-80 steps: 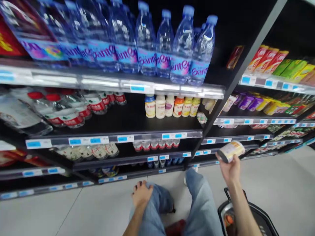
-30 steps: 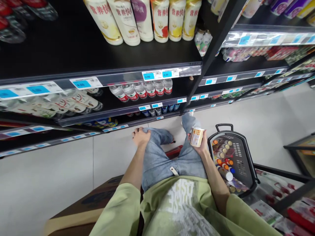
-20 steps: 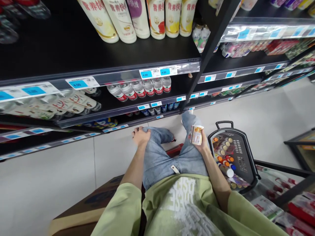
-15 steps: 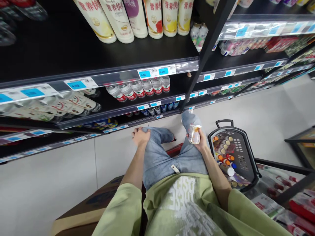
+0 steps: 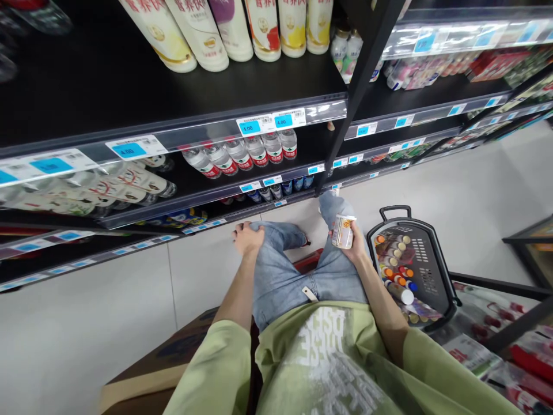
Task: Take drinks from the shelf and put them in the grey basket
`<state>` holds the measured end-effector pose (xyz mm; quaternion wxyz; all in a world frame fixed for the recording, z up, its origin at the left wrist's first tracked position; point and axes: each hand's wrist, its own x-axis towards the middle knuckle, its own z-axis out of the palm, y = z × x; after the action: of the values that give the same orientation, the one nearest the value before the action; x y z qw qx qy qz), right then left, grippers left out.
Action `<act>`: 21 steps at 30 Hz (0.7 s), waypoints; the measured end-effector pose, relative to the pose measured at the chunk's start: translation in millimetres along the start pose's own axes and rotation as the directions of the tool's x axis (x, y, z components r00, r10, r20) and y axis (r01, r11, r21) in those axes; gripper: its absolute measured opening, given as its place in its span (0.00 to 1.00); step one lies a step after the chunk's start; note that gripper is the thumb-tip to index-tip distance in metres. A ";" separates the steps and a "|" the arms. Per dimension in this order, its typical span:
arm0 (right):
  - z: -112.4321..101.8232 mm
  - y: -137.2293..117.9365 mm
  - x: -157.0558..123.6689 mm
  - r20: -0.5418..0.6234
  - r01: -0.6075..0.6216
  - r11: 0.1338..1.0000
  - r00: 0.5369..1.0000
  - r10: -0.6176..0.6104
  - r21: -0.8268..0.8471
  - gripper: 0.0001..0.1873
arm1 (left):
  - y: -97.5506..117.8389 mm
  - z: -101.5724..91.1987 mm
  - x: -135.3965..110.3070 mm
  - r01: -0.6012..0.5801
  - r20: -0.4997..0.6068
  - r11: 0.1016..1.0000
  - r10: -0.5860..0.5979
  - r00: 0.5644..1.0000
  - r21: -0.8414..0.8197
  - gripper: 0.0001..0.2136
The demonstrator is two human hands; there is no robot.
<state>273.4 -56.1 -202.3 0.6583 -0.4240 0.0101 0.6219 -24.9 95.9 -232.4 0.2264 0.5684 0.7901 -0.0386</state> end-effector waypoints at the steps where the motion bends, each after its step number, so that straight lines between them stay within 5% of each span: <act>1: -1.0 0.2 0.6 -0.003 -0.006 1.000 1.000 0.006 0.003 0.25 | 0.0 0.1 0.1 0.001 0.000 1.000 -0.001 1.000 0.000 0.24; 21: -5.0 3.7 2.7 -0.039 0.023 0.997 0.999 -0.026 -0.072 0.26 | -2.9 4.4 2.6 -0.001 -0.016 1.000 0.001 1.000 -0.020 0.22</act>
<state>273.6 -57.3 -208.9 0.6498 -0.4597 -0.0045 0.6053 -26.9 95.8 -238.0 0.2260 0.5667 0.7919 -0.0262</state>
